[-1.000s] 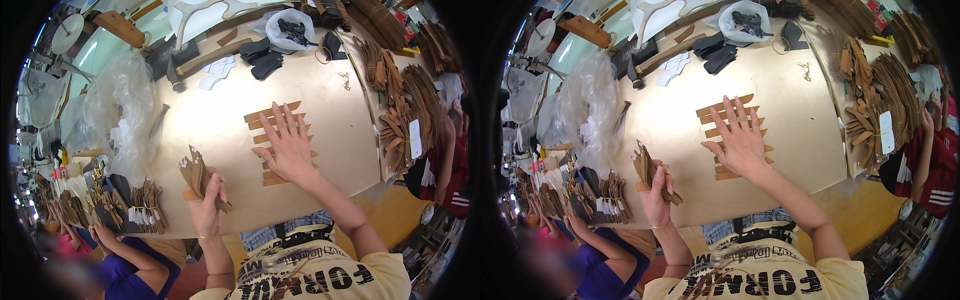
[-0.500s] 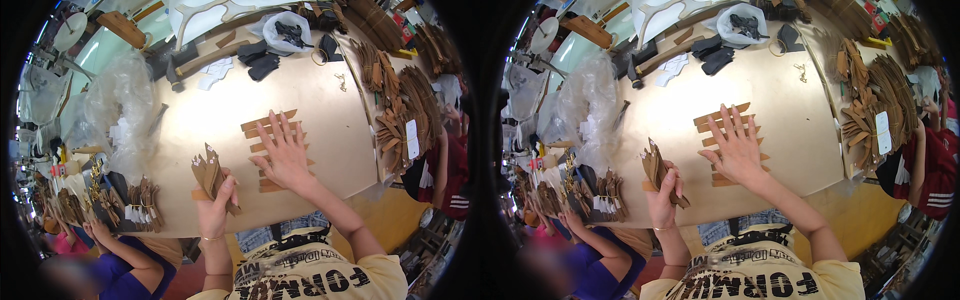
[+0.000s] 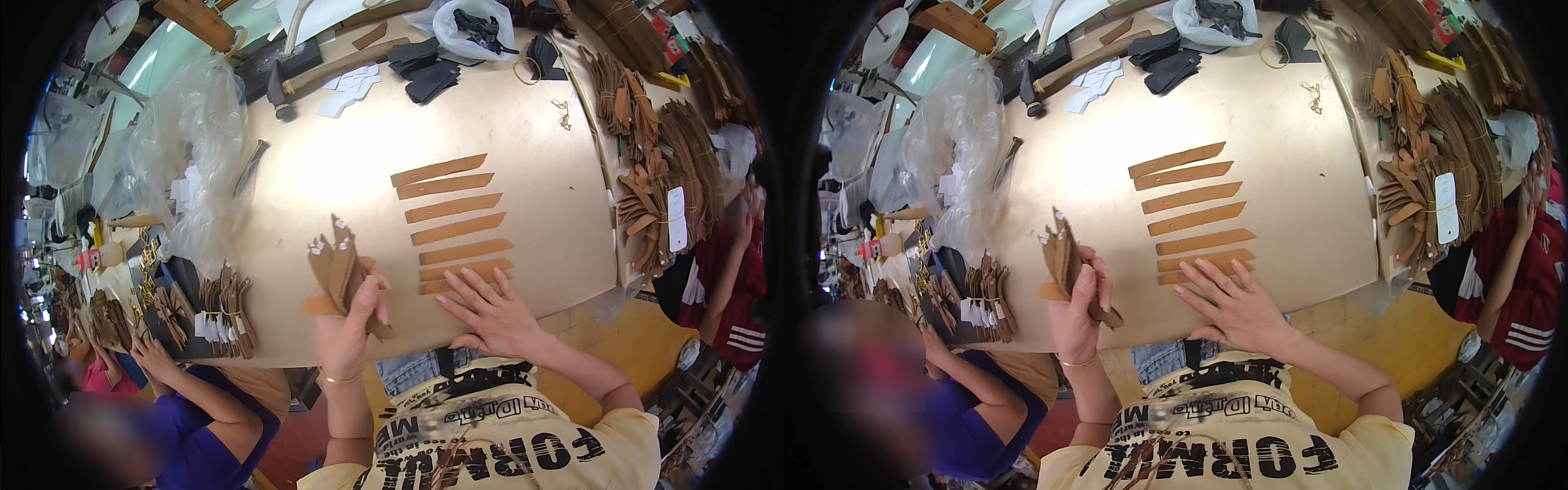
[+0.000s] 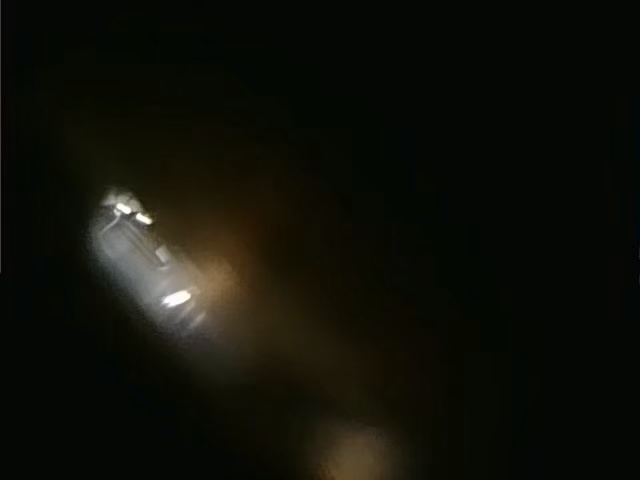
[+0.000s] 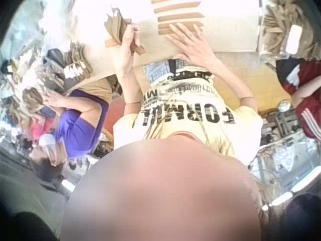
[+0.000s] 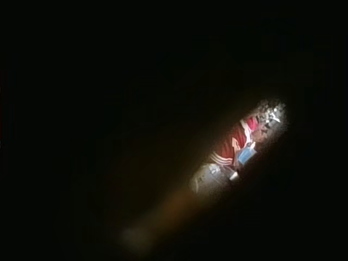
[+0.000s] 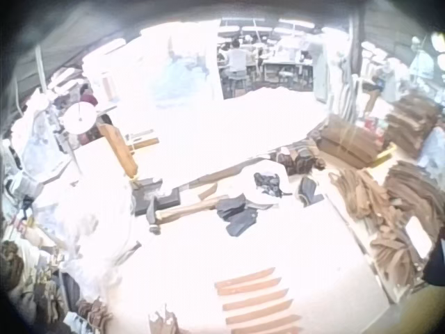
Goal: The person separates a bundle of light-brown leather pieces and arranges them in two parallel rows on the table. Then the person picks up small black leather strips and places them in a separate pile. The task is performed by hand without tools.
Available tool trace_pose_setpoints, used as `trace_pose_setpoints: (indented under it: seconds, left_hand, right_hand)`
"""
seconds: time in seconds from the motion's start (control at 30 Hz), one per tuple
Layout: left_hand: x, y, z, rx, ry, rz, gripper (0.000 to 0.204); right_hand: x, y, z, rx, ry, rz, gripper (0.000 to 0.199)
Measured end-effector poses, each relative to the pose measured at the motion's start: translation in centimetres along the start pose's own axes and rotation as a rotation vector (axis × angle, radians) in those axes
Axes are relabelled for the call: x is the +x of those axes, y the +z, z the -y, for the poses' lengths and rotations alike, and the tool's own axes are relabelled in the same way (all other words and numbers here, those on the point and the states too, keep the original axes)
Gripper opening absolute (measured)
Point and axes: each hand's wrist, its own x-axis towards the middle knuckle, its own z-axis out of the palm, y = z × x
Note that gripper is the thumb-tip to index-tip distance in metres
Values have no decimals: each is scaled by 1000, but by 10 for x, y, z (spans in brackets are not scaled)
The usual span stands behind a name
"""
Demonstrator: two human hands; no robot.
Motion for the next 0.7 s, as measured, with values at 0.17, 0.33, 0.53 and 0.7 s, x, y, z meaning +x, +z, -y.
trace_pose_setpoints:
  seconds: [0.17,0.33,0.53,0.7]
  left_hand:
    - [0,12,11,-85,-97,145,51]
    - [2,21,15,-110,-166,211,50]
    - [6,28,10,-85,-274,289,42]
    - [4,38,13,45,-178,303,30]
  right_hand:
    - [-10,4,-1,16,-35,23,74]
    - [-9,-3,-2,110,-12,-107,73]
    - [15,-47,-17,994,307,-543,47]
    - [53,-73,-30,1634,338,-522,27]
